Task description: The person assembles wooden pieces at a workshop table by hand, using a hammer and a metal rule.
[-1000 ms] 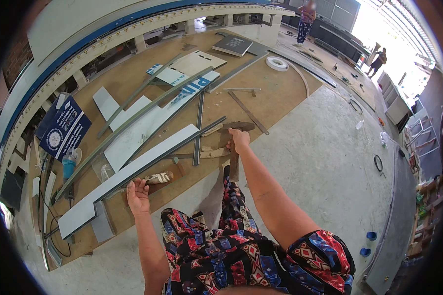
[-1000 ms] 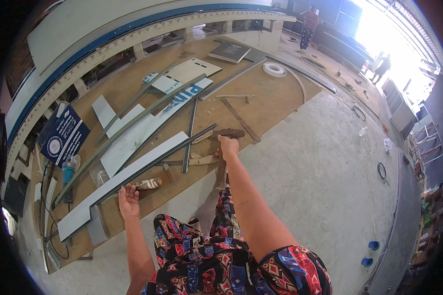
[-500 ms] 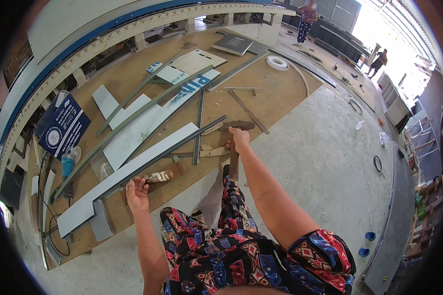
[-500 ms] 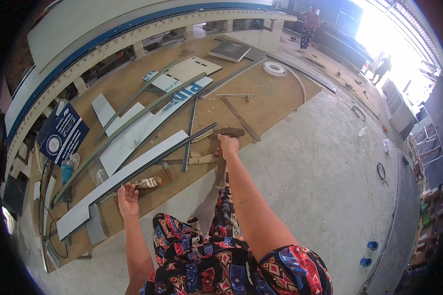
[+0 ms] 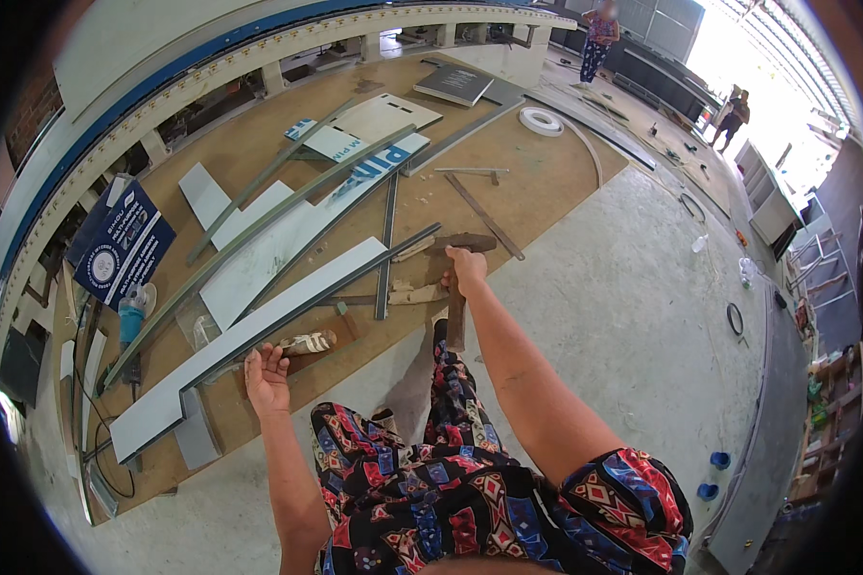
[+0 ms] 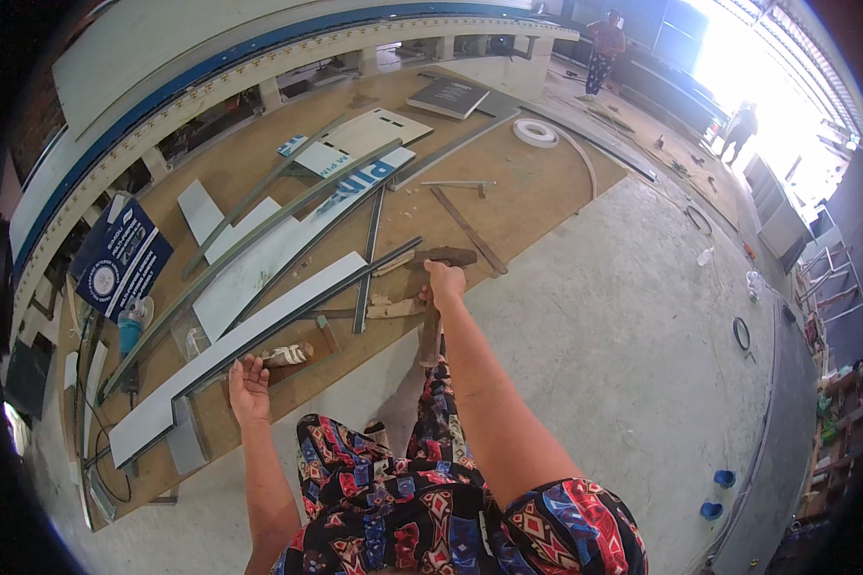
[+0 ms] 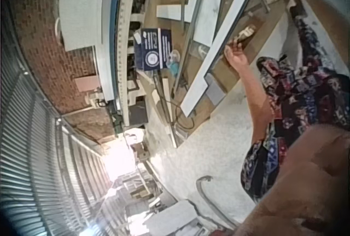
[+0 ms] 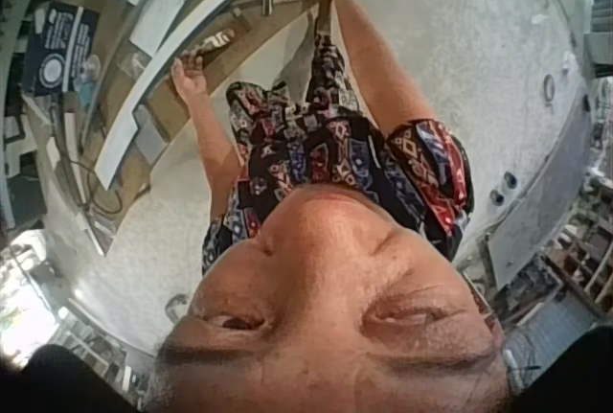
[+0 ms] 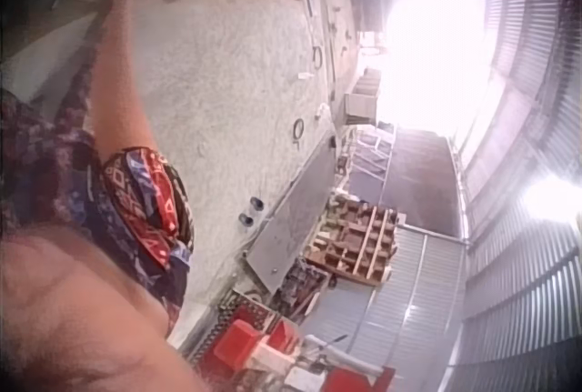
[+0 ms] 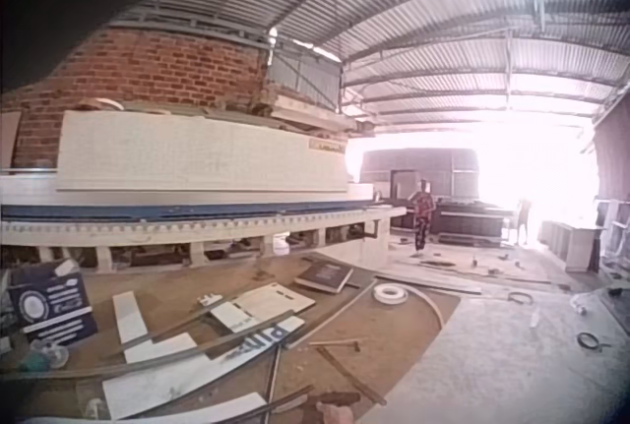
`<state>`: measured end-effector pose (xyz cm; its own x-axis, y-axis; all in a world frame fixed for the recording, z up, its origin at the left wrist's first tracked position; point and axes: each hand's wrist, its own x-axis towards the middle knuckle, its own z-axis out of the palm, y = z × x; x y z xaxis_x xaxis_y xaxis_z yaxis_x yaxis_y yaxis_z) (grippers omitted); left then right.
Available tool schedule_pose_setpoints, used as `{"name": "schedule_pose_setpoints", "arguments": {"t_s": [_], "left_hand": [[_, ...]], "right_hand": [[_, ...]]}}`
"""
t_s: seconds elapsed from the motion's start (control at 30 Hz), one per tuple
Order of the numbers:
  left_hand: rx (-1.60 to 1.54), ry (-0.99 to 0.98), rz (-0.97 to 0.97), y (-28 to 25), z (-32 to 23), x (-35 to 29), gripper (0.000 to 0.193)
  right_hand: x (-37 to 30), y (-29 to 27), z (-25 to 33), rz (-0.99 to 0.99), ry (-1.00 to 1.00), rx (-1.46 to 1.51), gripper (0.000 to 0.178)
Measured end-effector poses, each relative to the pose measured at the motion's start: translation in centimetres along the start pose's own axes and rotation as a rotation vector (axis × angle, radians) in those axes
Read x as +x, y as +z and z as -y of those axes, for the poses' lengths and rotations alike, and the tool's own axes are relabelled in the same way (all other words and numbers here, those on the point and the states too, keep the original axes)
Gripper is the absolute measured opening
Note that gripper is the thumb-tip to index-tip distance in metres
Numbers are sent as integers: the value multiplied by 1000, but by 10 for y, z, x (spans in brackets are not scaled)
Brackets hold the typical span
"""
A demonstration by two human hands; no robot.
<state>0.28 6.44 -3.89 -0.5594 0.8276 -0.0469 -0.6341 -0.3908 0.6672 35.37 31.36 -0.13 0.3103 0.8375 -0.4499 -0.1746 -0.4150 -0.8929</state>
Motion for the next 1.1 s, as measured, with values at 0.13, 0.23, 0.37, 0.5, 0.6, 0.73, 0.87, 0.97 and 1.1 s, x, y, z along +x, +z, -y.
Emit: {"name": "schedule_pose_setpoints", "arguments": {"t_s": [0.13,0.23,0.37,0.5,0.6,0.73,0.87,0.97,1.1], "left_hand": [[-7,-6,2,0,0,0,11],[2,-6,-4,0,1,0,12],[0,-2,-11,-2,0,0,12],[-10,-8,-10,2,1,0,13],[2,-5,-29,0,0,-1,13],[-3,-4,-29,0,0,-1,12],[-12,-3,-17,1,1,0,12],[-23,-8,-12,0,1,0,11],[-18,-9,-18,1,0,-1,12]], "right_hand": [[-1,-1,0,-4,-14,-19,32],[1,-1,-1,2,-18,6,32],[-2,-1,1,22,7,-19,32],[0,-2,1,17,-9,-2,31],[-3,0,2,15,1,-14,30],[-1,-1,1,28,6,-36,29],[4,-1,-3,34,-8,-20,29],[6,0,-4,18,-1,-16,29],[3,0,-3,28,-8,-19,29]]}}
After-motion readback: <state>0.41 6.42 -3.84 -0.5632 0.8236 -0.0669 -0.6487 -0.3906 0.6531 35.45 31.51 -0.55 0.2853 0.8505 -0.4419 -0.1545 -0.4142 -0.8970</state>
